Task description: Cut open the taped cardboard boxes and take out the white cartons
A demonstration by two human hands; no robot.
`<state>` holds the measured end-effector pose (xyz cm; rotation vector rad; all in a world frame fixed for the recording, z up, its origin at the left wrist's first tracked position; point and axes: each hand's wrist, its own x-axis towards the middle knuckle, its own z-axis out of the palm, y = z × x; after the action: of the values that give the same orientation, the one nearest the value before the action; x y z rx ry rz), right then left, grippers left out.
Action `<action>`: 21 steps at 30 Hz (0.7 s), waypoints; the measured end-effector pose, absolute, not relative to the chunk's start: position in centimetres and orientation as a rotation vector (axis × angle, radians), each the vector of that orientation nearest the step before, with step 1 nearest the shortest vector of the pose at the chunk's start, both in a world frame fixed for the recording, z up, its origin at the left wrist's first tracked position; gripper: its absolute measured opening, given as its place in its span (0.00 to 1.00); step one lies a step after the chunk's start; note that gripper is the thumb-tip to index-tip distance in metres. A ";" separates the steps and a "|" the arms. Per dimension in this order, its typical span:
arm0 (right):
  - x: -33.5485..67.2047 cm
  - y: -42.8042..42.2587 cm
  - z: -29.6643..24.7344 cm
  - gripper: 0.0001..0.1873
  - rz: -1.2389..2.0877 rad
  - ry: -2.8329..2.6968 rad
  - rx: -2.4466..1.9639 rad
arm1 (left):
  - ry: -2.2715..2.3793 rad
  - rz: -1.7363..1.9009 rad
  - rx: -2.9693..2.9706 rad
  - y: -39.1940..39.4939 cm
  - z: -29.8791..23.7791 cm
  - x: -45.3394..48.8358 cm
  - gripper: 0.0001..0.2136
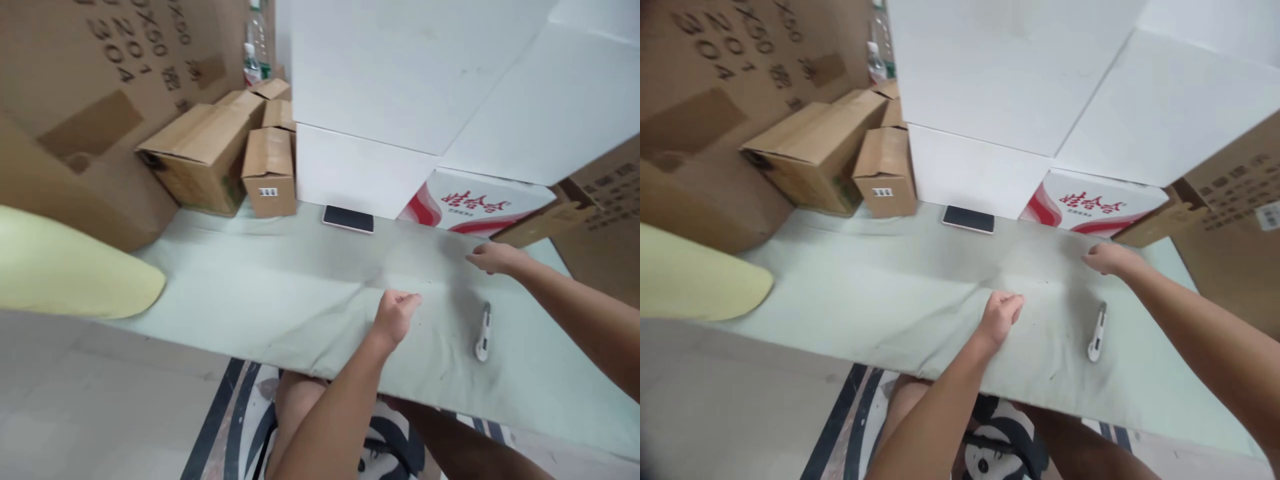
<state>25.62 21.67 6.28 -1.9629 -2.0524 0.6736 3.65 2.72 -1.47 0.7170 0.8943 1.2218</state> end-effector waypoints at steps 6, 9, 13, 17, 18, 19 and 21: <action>9.2 18.4 6.5 0.13 0.308 -2.605 -1.642 | 1.106 1.243 0.771 1.3 -1.2 0.1 0.21; 0.4 17.4 6.4 0.09 0.216 -2.728 -1.326 | 1.134 1.289 0.723 0.8 -1.3 -2.1 0.21; -9.1 16.8 6.2 0.23 0.092 -2.770 -1.022 | 1.184 1.316 0.589 0.1 -1.2 -5.0 0.21; -16.0 15.4 6.5 0.29 -0.038 -2.800 -0.811 | 1.156 1.310 0.479 -0.6 -0.8 -7.0 0.22; -17.5 15.0 6.7 0.30 -0.041 -2.802 -0.756 | 1.145 1.316 0.462 -0.7 -0.7 -7.3 0.22; -19.0 14.5 6.9 0.30 -0.045 -2.801 -0.702 | 1.134 1.320 0.450 -0.9 -0.5 -7.5 0.22; -21.8 13.6 7.2 0.31 -0.063 -2.784 -0.618 | 1.116 1.327 0.446 -1.1 -0.2 -7.9 0.22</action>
<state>-21.83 13.62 7.18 -0.6183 -2.7837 -0.0635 -7.87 -1.09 -0.16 0.4458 1.1165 1.3274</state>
